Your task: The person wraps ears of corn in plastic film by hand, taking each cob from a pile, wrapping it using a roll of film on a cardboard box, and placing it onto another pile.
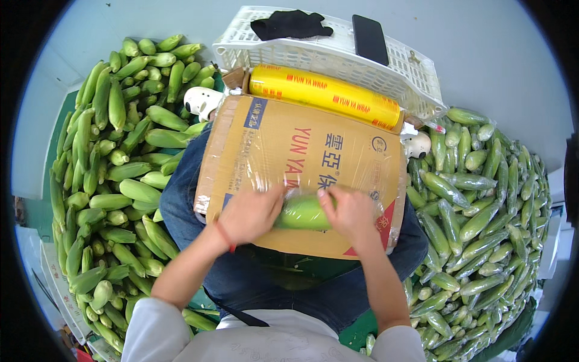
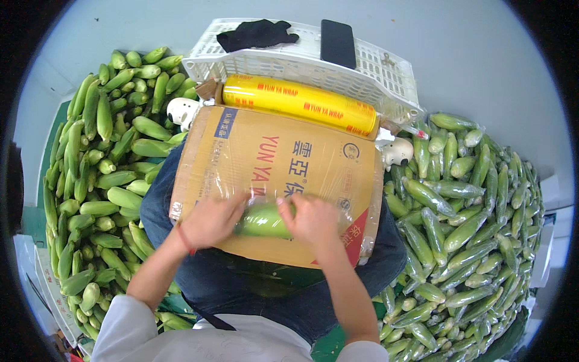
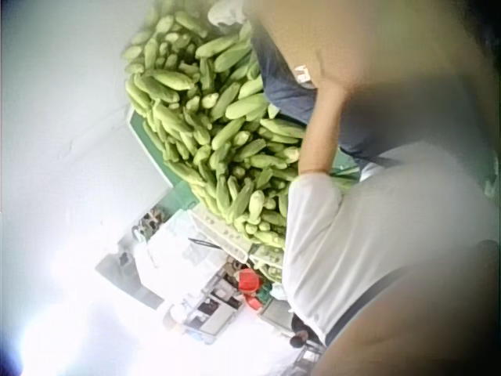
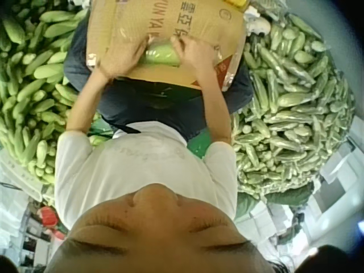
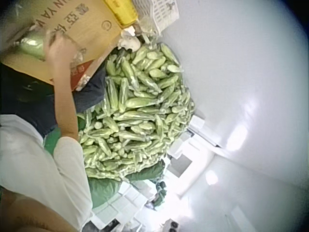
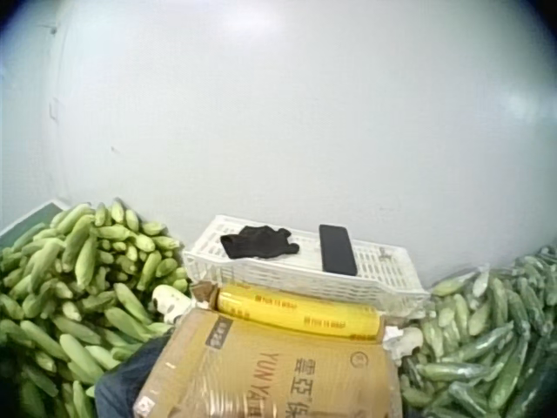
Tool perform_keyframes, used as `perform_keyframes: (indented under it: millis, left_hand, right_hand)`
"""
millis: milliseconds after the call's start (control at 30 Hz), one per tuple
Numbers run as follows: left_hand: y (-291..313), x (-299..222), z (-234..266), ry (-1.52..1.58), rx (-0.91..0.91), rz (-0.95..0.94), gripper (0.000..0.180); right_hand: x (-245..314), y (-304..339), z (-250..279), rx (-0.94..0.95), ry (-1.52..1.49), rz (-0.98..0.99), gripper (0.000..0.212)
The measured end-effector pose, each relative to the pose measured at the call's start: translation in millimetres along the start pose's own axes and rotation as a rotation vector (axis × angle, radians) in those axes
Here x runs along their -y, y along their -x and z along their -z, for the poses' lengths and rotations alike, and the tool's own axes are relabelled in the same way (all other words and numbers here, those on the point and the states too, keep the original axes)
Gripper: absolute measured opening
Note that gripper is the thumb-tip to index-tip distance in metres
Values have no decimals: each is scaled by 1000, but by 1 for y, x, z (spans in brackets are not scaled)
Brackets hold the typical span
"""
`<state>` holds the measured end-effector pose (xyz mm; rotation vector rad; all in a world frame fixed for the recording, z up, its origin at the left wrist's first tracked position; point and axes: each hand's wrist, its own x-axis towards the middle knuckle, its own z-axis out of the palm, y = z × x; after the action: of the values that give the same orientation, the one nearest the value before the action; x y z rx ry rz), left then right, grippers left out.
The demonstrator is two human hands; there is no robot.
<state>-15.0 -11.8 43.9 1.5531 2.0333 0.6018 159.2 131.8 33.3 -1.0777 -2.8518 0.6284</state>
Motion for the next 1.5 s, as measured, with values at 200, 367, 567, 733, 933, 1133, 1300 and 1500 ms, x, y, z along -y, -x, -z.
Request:
perform_keyframes:
  millis: [200,367,567,733,933,1133,1300,1500]
  left_hand:
    - [-8,8,-31,-275,-303,-109,44]
    - [-73,33,-9,-216,-494,-102,25]
    - [-33,2,-16,-221,-332,-123,28]
    - [35,-12,-36,-236,-275,-153,75]
    - [-87,43,-19,-197,-314,-238,63]
    - [-165,18,1,-624,238,-115,54]
    - [-168,14,-2,-684,358,-62,60]
    - [-154,33,2,-480,208,-110,77]
  right_hand:
    - [-17,2,-21,-398,-103,220,39]
    - [-14,-21,-5,-347,212,534,74]
    - [-26,-7,-4,-87,256,491,75]
    - [5,30,4,202,142,356,75]
    - [5,-11,2,-298,398,656,75]
    - [-9,-68,6,15,242,523,73]
    - [1,-35,-6,218,83,597,69]
    - [37,82,-2,845,-51,601,76]
